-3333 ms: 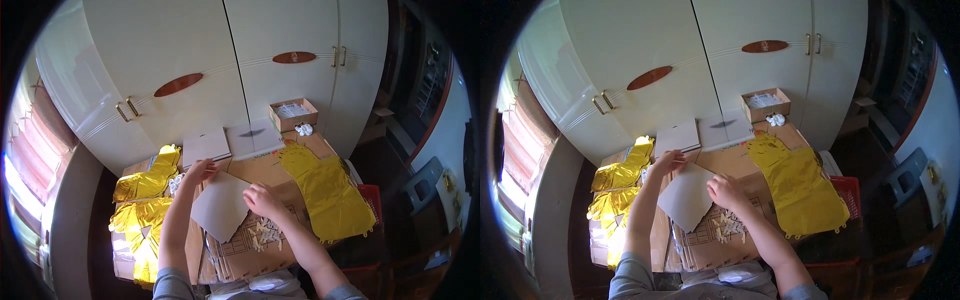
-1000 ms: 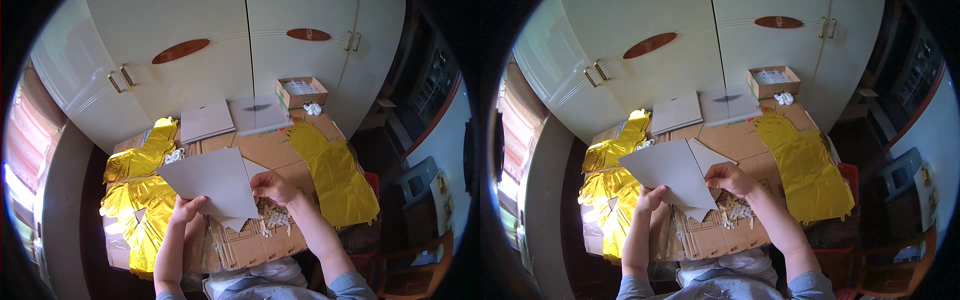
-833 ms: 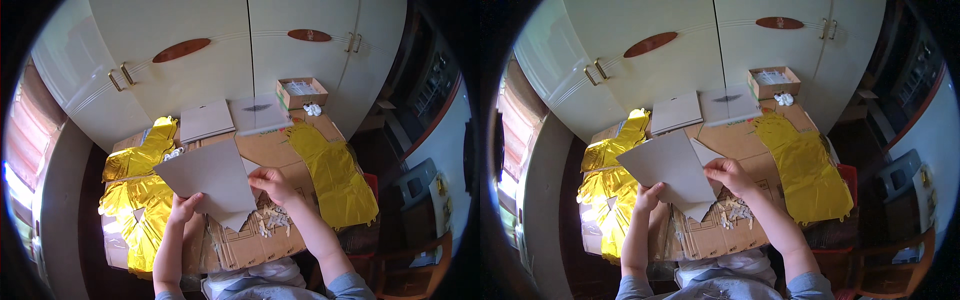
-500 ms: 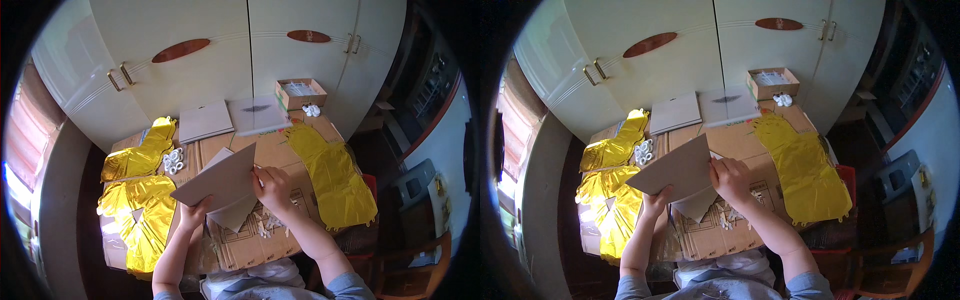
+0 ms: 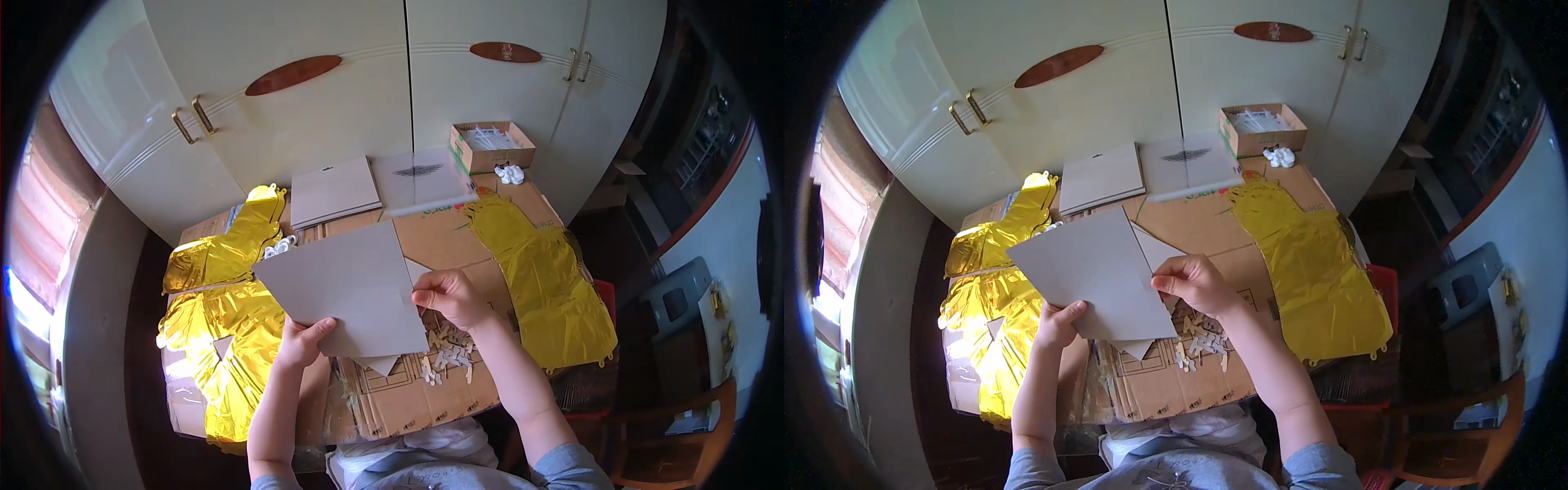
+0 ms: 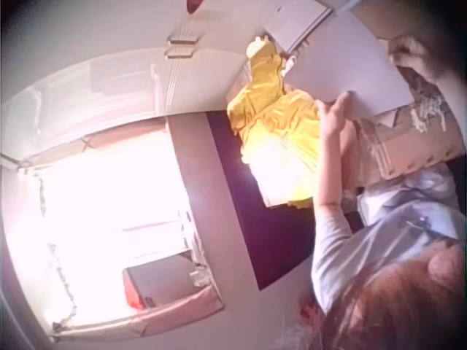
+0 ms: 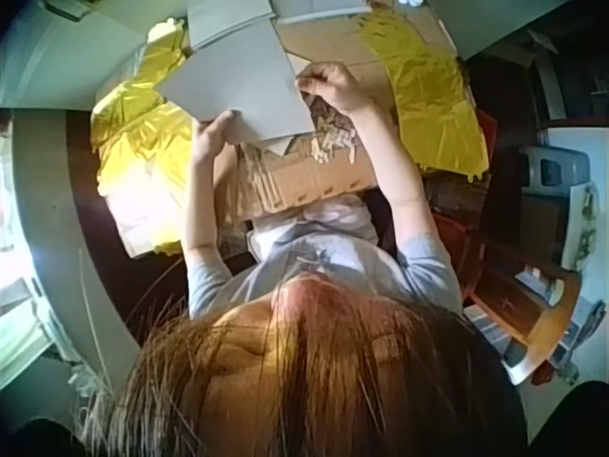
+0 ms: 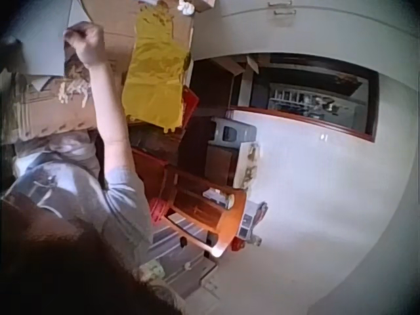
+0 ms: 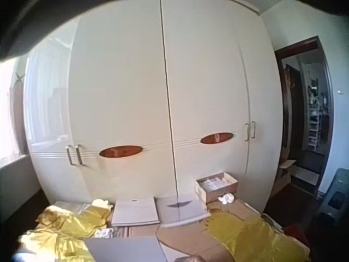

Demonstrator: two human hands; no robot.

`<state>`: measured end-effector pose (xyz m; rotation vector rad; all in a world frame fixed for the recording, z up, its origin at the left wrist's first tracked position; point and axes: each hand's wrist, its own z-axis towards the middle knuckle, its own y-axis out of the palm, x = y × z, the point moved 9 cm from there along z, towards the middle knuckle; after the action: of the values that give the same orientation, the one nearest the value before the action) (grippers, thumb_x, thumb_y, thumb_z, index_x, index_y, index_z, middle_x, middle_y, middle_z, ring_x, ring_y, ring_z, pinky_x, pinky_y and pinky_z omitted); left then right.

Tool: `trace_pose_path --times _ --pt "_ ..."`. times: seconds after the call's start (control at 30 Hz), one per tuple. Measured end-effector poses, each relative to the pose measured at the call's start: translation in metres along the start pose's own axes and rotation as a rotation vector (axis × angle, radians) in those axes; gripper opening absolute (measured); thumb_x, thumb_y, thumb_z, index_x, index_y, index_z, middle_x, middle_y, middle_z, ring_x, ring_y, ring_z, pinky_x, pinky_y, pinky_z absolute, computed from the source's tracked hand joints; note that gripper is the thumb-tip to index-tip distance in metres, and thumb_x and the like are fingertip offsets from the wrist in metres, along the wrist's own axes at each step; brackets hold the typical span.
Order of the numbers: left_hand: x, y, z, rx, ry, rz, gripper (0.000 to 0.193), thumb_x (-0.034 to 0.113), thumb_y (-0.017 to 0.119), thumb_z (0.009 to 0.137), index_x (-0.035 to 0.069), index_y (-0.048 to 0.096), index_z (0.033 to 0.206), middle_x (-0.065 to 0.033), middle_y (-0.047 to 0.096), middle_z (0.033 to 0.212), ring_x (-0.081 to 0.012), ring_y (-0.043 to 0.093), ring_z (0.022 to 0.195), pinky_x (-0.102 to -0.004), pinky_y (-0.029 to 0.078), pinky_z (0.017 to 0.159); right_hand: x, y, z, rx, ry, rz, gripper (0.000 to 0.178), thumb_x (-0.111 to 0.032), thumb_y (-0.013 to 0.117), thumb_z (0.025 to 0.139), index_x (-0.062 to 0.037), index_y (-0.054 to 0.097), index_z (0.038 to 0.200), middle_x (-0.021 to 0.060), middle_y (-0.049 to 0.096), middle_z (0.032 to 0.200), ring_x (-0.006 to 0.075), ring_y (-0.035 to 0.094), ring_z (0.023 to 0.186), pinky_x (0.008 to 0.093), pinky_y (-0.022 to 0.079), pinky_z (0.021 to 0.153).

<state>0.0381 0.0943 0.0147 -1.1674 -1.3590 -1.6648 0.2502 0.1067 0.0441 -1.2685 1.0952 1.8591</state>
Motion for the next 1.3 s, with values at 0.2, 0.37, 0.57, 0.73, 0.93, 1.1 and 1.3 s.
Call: trace_pose_path --times 0.2,0.37,0.57,0.73,0.93,1.1,1.3 --pt "-0.017 0.005 -0.002 -0.022 -0.16 -0.072 0.041 0.006 0.069 0.068 0.002 0.054 0.106 -0.008 0.06 0.099 -0.0197 0.057 0.093 -0.0351 0.044 0.083 0.016 0.024 -0.006 -0.212 0.153 0.363 0.016 -0.013 0.068 0.075 -0.0008 0.057 0.074 0.0054 0.061 0.071 0.0116 0.06 0.066 0.0229 0.049 0.06" --pt "-0.03 0.009 -0.004 -0.053 -0.263 -0.114 0.047 0.001 0.067 0.07 0.004 0.049 0.113 -0.0065 0.058 0.104 -0.018 0.055 0.096 -0.034 0.043 0.083 0.023 0.045 -0.014 -0.316 0.213 0.525 0.017 -0.013 0.069 0.073 -0.0014 0.057 0.076 0.0066 0.062 0.076 0.0126 0.06 0.067 0.0236 0.05 0.06" --pt "-0.019 0.0 -0.002 0.0 -0.205 -0.082 0.037 0.003 0.067 0.072 0.003 0.053 0.106 -0.0063 0.06 0.098 -0.017 0.057 0.091 -0.033 0.045 0.081 0.011 0.035 -0.008 -0.154 0.245 0.462 0.016 -0.014 0.065 0.077 -0.001 0.057 0.077 0.0047 0.061 0.075 0.0116 0.059 0.067 0.0216 0.048 0.059" --pt "0.003 -0.005 0.001 0.097 -0.038 0.091 0.021 0.004 0.064 0.076 0.001 0.059 0.096 -0.0045 0.062 0.088 -0.0133 0.058 0.08 -0.0278 0.047 0.074 -0.004 -0.007 0.003 0.221 -0.095 -0.308 0.018 -0.02 0.065 0.078 -0.0023 0.06 0.078 0.0014 0.062 0.068 0.0086 0.058 0.059 0.0226 0.045 0.052" --pt "0.007 -0.006 0.0 0.101 0.06 0.263 0.017 0.004 0.063 0.077 0.001 0.059 0.093 -0.0027 0.061 0.086 -0.0102 0.056 0.079 -0.0247 0.046 0.071 -0.027 -0.006 -0.005 0.397 -0.273 -0.847 0.016 -0.017 0.065 0.076 -0.0017 0.061 0.078 0.0039 0.061 0.065 0.0089 0.051 0.045 0.0213 0.042 0.047" --pt "-0.001 -0.005 -0.002 0.069 -0.073 0.082 0.024 0.003 0.064 0.076 0.001 0.057 0.099 -0.0048 0.061 0.09 -0.0139 0.058 0.083 -0.0282 0.047 0.075 0.001 -0.009 0.002 0.151 -0.017 -0.307 0.013 -0.014 0.063 0.08 -0.0012 0.06 0.076 0.0017 0.06 0.066 0.0064 0.052 0.054 0.0207 0.043 0.052" --pt "-0.013 0.002 -0.004 -0.045 -0.203 -0.075 0.04 0.001 0.066 0.072 0.002 0.051 0.109 -0.007 0.059 0.101 -0.0176 0.056 0.092 -0.0331 0.045 0.081 0.011 0.016 -0.005 -0.197 0.095 0.136 0.013 -0.013 0.063 0.079 -0.0008 0.059 0.076 0.0027 0.06 0.07 0.0083 0.056 0.063 0.0208 0.046 0.06"
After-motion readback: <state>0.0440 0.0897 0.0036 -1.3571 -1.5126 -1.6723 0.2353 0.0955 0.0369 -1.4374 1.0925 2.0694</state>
